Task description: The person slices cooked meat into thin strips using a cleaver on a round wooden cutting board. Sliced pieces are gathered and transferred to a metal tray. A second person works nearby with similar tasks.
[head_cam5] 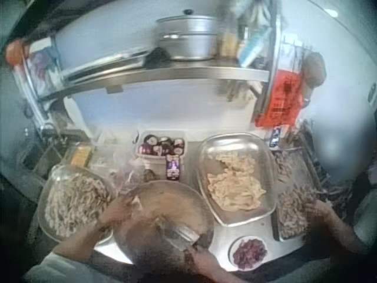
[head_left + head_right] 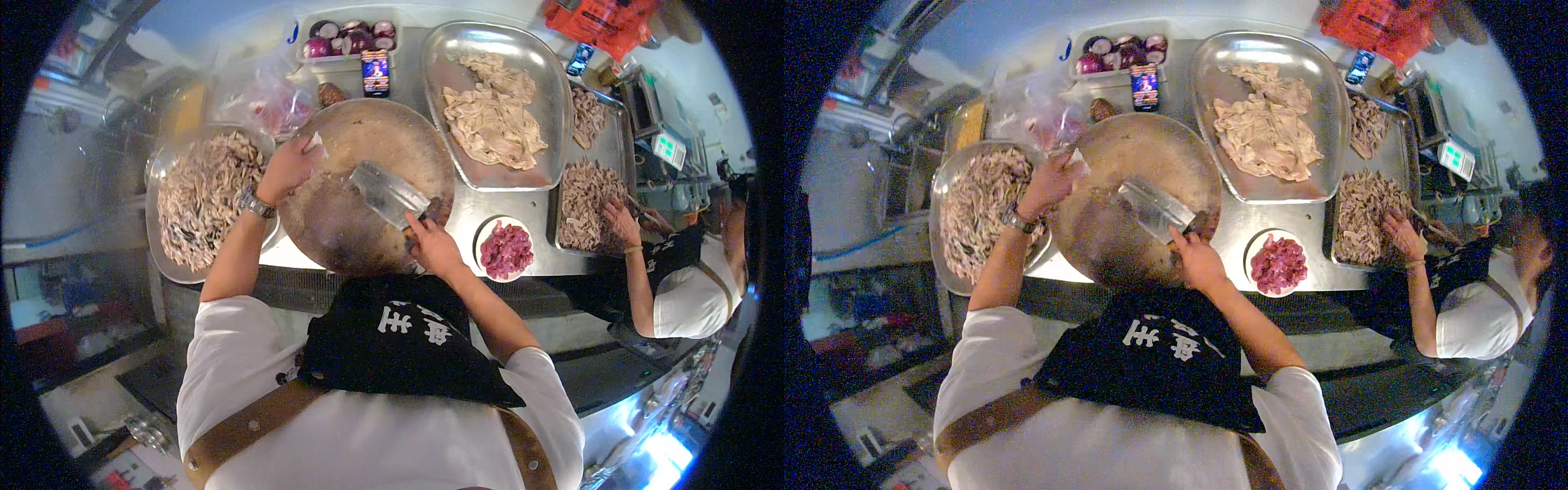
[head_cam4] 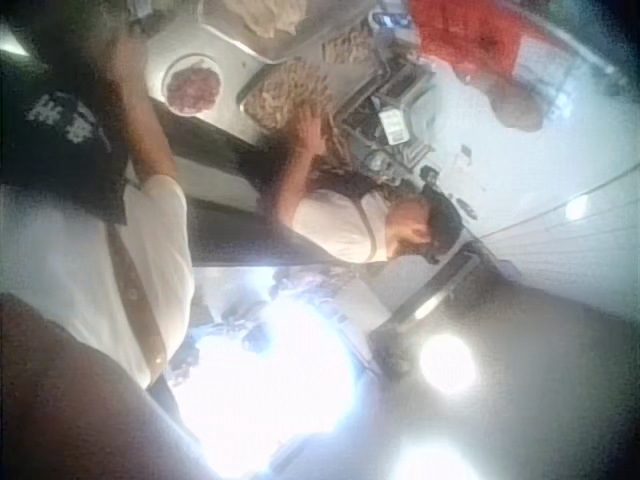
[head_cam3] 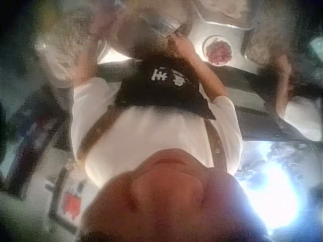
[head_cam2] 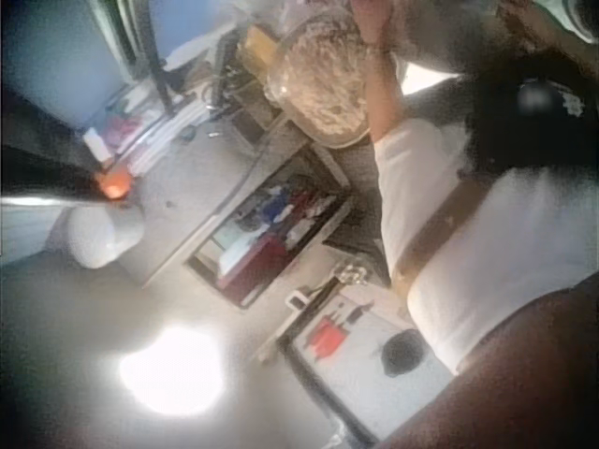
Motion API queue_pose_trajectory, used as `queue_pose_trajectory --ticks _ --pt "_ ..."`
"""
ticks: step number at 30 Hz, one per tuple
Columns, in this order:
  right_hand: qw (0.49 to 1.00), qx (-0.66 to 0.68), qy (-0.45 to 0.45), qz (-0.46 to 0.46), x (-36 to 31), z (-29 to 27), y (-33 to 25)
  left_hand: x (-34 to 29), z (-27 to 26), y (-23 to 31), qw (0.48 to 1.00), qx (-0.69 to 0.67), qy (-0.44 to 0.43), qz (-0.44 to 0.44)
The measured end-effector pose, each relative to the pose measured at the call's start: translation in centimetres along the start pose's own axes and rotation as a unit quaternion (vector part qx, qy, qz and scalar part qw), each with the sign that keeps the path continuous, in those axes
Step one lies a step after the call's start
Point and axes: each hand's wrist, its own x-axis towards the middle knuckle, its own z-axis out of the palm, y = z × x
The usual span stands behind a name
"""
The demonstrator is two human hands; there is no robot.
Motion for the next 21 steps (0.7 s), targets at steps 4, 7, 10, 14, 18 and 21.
queue_pose_trajectory --ticks 4,7,10,14,18,21 --pt "0.992 0.105 0.047 0.047 -1.9 -1.0 -2.2 -2.5 2.5 -3.9 0.962 0.037 0.177 0.204" --pt "0.953 0.250 0.116 0.122 -3.7 -1.2 -3.7 -5.2 6.3 -5.5 0.979 0.028 0.135 0.151" --pt "0.924 0.286 0.117 0.225 -5.4 -0.8 -4.8 -7.6 10.6 -6.3 0.996 0.008 0.014 0.087" --pt "0.975 0.034 0.199 0.093 -5.1 0.3 -5.1 -10.0 13.8 -7.4 0.987 -0.068 0.038 0.139" --pt "0.978 -0.037 0.158 0.129 -2.9 2.3 -5.6 -10.3 13.8 -8.7 0.986 -0.034 0.040 0.158" --pt "0.972 -0.103 0.207 0.048 -1.5 1.6 -5.2 -10.4 13.4 -8.7 0.983 -0.004 0.062 0.170"
